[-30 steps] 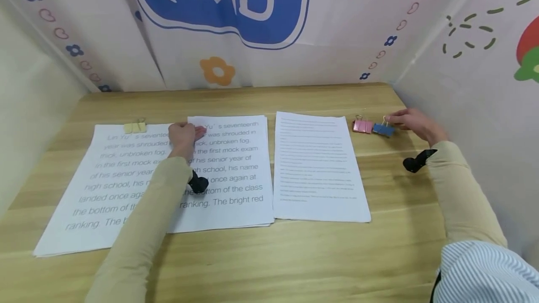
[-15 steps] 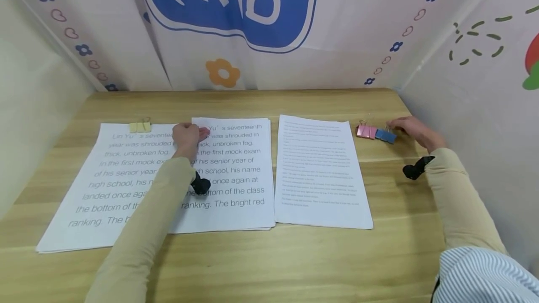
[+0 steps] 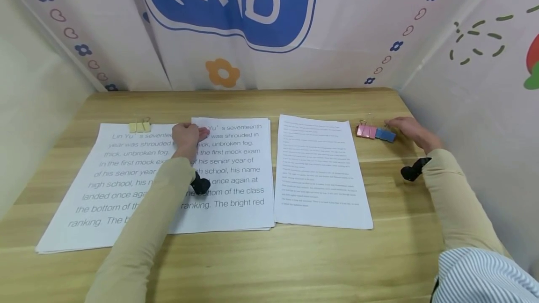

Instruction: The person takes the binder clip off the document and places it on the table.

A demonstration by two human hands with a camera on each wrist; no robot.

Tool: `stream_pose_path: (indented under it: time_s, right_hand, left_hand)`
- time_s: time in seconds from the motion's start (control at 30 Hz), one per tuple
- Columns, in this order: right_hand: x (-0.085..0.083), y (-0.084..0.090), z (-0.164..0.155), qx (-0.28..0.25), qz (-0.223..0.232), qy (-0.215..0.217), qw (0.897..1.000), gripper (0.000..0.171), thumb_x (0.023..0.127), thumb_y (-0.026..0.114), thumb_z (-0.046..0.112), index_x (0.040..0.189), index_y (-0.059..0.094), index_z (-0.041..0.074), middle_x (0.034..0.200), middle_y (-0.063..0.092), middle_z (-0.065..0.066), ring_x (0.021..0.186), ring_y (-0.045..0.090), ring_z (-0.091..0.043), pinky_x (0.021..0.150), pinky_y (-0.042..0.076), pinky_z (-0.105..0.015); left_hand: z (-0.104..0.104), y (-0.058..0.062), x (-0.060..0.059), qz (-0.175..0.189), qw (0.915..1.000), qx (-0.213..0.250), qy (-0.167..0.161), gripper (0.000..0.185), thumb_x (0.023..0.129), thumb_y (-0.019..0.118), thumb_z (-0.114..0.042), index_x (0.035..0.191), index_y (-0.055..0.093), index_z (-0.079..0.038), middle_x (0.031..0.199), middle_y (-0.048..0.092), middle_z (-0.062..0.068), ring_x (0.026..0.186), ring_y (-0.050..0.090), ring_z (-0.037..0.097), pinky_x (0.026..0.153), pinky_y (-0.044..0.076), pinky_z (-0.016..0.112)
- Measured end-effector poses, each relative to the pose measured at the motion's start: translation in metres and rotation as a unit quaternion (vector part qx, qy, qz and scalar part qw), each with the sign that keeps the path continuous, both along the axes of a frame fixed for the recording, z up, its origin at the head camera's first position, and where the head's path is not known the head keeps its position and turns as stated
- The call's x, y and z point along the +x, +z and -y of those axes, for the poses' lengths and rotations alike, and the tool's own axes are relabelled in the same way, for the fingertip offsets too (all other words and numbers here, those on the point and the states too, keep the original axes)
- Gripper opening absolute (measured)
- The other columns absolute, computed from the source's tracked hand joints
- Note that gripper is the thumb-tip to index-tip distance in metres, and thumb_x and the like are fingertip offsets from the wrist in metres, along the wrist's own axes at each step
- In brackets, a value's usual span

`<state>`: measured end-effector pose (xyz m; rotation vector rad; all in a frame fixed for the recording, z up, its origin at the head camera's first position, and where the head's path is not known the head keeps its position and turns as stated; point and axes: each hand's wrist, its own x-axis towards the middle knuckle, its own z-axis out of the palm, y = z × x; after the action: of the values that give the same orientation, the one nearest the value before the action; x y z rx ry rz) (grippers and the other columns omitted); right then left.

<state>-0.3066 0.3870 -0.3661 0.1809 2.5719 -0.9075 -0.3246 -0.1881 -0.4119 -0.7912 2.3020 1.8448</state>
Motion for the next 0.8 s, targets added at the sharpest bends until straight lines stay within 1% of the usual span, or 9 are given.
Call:
stream_pose_path:
  time_s: [0.17,0.3,0.47,0.6,0.7,0.8]
  right_hand:
    - [0.002,0.000,0.003,0.007,0.005,-0.016,1.000,0.088,0.094,0.028,0.063,0.147,0.015,-0.007,0.153,0.004,-0.033,0.140,0.002,-0.052,0.115,0.006,-0.064]
    - [0.002,0.000,0.005,0.009,0.006,-0.027,1.000,0.095,0.091,0.027,0.068,0.147,0.012,-0.007,0.153,0.002,-0.033,0.140,0.000,-0.051,0.115,0.005,-0.063]
    - [0.001,0.000,0.010,0.010,-0.004,-0.022,1.000,0.098,0.090,0.024,0.070,0.147,0.007,-0.008,0.152,0.004,-0.034,0.140,0.004,-0.052,0.115,0.008,-0.063]
    - [0.003,0.000,0.010,0.029,-0.045,-0.022,0.998,0.094,0.093,0.021,0.065,0.145,0.012,-0.013,0.149,0.015,-0.037,0.138,0.014,-0.052,0.114,0.017,-0.063]
    - [0.003,0.002,0.016,0.033,-0.089,-0.026,0.995,0.089,0.095,0.022,0.061,0.143,0.020,-0.014,0.144,0.024,-0.038,0.133,0.024,-0.051,0.110,0.024,-0.063]
    - [0.001,0.005,0.024,0.025,-0.127,-0.027,0.991,0.084,0.097,0.024,0.057,0.141,0.025,-0.014,0.140,0.030,-0.038,0.129,0.029,-0.050,0.106,0.028,-0.063]
  left_hand:
    - [0.001,-0.002,-0.002,-0.001,1.0000,-0.005,-0.003,0.048,0.101,0.033,-0.027,0.147,0.024,-0.013,0.122,0.060,0.005,0.104,0.065,0.011,0.099,0.048,0.021]
    - [0.001,-0.003,-0.002,-0.003,1.0000,0.000,-0.002,0.049,0.101,0.033,-0.027,0.147,0.024,-0.013,0.122,0.060,0.005,0.104,0.065,0.010,0.099,0.049,0.021]
    - [0.005,0.000,0.002,-0.006,0.9999,0.014,0.004,0.049,0.101,0.034,-0.026,0.147,0.023,-0.013,0.121,0.059,0.006,0.104,0.065,0.011,0.097,0.049,0.021]
    - [0.004,0.007,0.004,-0.018,0.9996,0.021,-0.003,0.050,0.101,0.035,-0.026,0.148,0.024,-0.013,0.116,0.060,0.005,0.097,0.065,0.010,0.094,0.051,0.021]
    - [0.010,0.013,0.006,-0.039,0.9989,0.024,0.007,0.050,0.101,0.036,-0.024,0.148,0.024,-0.013,0.107,0.063,0.003,0.088,0.066,0.009,0.086,0.053,0.020]
    - [0.023,0.019,0.009,-0.063,0.9972,0.028,0.028,0.049,0.101,0.036,-0.021,0.148,0.025,-0.012,0.103,0.064,0.003,0.082,0.065,0.008,0.078,0.054,0.018]
